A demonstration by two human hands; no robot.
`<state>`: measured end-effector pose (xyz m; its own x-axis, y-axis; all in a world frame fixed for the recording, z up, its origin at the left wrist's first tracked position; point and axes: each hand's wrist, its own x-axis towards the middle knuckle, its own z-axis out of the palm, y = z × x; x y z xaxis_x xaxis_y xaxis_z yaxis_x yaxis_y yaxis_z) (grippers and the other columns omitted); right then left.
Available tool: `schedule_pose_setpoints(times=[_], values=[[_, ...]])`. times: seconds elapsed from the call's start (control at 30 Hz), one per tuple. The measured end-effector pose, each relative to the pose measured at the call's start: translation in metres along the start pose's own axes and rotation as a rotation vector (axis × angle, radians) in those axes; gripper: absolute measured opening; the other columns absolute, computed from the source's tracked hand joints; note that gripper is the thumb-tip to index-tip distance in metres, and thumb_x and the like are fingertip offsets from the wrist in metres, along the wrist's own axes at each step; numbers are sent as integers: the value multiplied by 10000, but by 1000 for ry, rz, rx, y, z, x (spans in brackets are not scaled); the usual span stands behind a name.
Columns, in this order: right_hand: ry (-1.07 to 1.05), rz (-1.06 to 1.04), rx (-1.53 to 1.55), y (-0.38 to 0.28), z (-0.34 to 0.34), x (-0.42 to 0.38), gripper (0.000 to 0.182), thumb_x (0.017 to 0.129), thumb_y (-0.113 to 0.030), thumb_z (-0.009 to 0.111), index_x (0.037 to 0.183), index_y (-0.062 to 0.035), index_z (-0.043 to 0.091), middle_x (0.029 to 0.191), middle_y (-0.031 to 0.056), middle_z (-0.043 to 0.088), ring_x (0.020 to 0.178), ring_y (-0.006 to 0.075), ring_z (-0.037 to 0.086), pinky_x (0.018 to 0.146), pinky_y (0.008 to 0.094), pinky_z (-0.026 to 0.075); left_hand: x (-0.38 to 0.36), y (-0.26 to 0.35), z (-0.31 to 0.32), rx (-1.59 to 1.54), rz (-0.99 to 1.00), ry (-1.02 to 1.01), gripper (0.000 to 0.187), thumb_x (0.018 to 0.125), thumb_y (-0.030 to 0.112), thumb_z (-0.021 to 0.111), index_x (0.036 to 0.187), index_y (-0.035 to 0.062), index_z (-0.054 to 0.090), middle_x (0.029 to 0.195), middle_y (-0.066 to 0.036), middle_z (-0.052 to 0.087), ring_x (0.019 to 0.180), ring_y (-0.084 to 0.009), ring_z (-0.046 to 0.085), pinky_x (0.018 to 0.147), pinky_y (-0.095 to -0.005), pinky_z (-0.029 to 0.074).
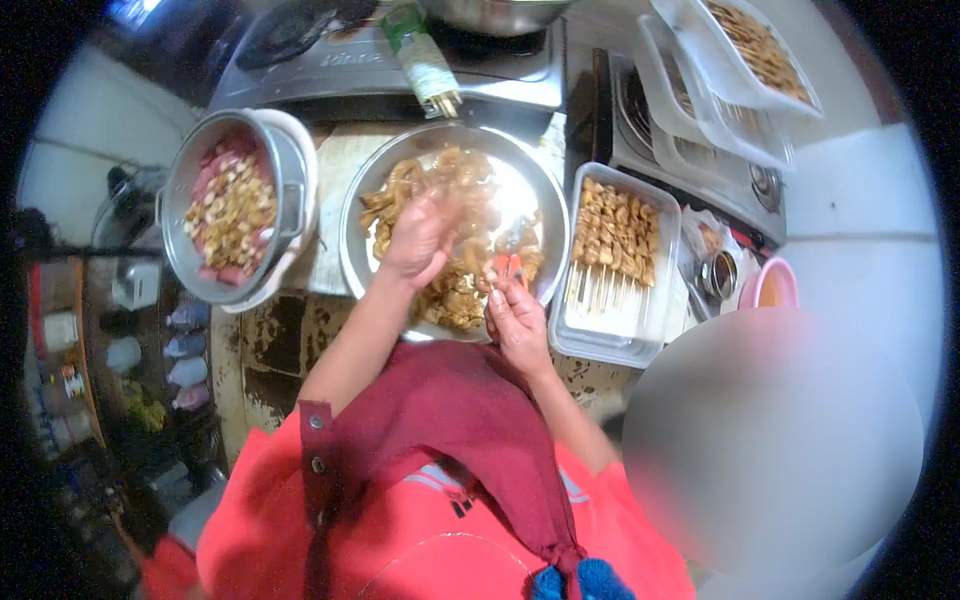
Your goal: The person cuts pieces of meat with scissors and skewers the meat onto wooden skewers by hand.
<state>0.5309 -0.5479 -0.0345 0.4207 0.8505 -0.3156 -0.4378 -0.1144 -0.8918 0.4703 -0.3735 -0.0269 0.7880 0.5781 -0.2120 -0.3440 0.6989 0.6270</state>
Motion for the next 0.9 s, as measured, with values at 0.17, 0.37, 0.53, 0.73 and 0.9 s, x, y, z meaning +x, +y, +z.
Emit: schedule_pose_setpoints(times=[0.17, 0.37, 0.53, 0.73, 0.9], values=[[171, -75, -274, 21, -5, -1, 172, 877, -99, 528, 949, 39, 604, 742, 5, 499, 667, 73, 458, 595, 215, 366, 7, -14, 6, 117, 8, -12, 216, 876, 46, 520, 1082, -13, 499, 1008, -127, 605, 941, -214, 600, 783, -298, 505], [187, -251, -477, 19, -18, -7, 183, 867, -106, 539, 975, 21, 615, 755, 48, 534, 713, 108, 501, 642, 249, 402, 20, -14, -3, -10, 56, 119, 257, 899, 122, 499, 1117, -12, 479, 1052, -115, 591, 931, -186, 596, 785, -288, 497], [190, -147, -520, 19, -13, -16, 204, 879, -115, 515, 998, 36, 585, 681, 23, 486, 659, 83, 444, 620, 244, 397, 32, -4, -24, 66, -6, 99, 210, 911, 98, 446, 1056, -40, 510, 988, -151, 603, 914, -244, 597, 800, -340, 501], [192, -174, -359, 26, -12, -18, 216, 892, -136, 506, 987, 33, 602, 741, -2, 564, 709, 73, 491, 651, 234, 415, 22, -12, -53, -17, -134, 161, 185, 902, 114, 474, 1027, -6, 537, 948, -127, 621, 809, -187, 600, 678, -284, 505], [335, -94, -203, 21, -40, -22, 211, 907, -150, 499, 1019, 4, 590, 758, -21, 575, 640, 37, 466, 567, 192, 374, -13, -23, -76, 863, -288, 224, 137, 802, 67, 532, 895, 8, 613, 814, -93, 634, 708, -143, 590, 598, -265, 479]])
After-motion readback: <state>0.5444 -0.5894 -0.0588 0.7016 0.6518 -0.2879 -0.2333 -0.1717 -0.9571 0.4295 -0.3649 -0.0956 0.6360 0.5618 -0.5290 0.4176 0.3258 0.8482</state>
